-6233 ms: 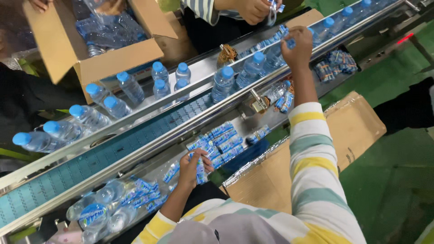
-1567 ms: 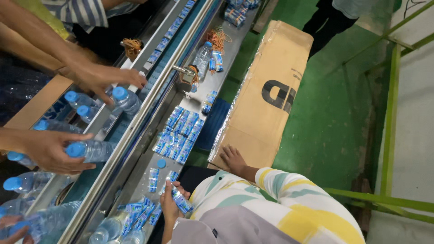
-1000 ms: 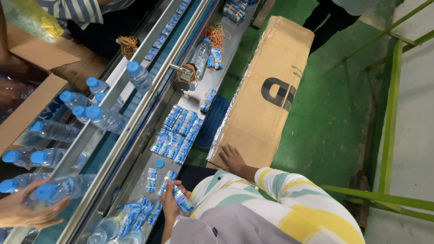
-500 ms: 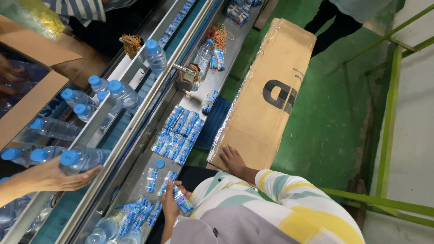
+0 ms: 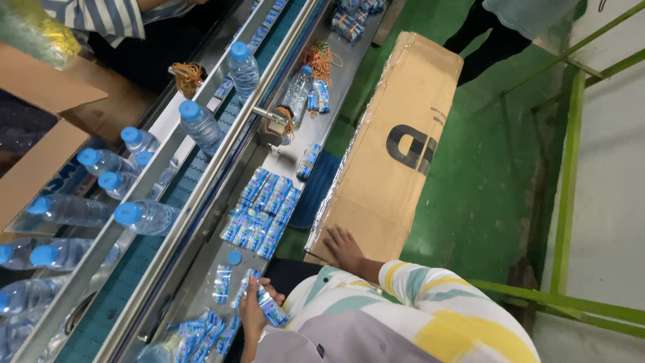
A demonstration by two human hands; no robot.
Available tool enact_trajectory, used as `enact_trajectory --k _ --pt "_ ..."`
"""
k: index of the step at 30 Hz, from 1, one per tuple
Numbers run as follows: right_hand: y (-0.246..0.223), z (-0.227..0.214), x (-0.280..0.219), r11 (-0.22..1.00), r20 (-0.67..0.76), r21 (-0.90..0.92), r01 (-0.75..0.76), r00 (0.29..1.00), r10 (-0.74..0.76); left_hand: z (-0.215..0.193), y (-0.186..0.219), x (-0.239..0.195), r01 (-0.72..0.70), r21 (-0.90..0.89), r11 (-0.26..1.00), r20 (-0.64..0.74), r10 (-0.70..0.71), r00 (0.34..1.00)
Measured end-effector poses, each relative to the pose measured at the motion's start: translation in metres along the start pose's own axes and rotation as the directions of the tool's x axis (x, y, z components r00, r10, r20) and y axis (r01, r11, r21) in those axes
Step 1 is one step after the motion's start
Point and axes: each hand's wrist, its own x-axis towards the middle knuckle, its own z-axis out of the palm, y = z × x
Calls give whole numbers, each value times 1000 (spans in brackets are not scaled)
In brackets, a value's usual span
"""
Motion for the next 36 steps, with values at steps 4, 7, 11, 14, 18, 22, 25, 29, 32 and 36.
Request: enact_trajectory --k 4,7,11,14,18,22,25,29,32,36 --pt "4 10 3 1000 34 -7 -18 999 18 2 -3 12 9 46 999 -6 -9 1000" --pt "5 12 3 1000 32 -7 -6 999 7 -12 -18 35 10 -147 989 126 8 992" --pt "6 13 5 999 1 -31 7 1000 -7 -31 -35 67 15 -172 985 266 32 963" --pt "9 12 6 999 26 -33 20 999 -19 -25 -29 73 -14 -107 994 271 43 962" --pt "8 -11 5 993 161 118 -29 987 10 25 25 37 58 -15 998 422 -46 905" --pt "15 -48 42 917 209 372 -147 975 71 96 74 -7 62 96 994 230 -82 970" --pt "-11 -122 73 880 -147 470 66 989 4 117 89 -13 19 169 985 185 -51 981" --pt "-58 -228 85 482 -209 850 214 976 -65 123 85 1 -94 365 926 -32 113 993" --pt "-73 -231 89 396 -120 904 165 984 -134 120 74 19 -288 380 879 -14 317 948" --pt "-76 -227 97 258 -231 927 273 956 -181 117 56 49 -408 364 837 -142 483 864"
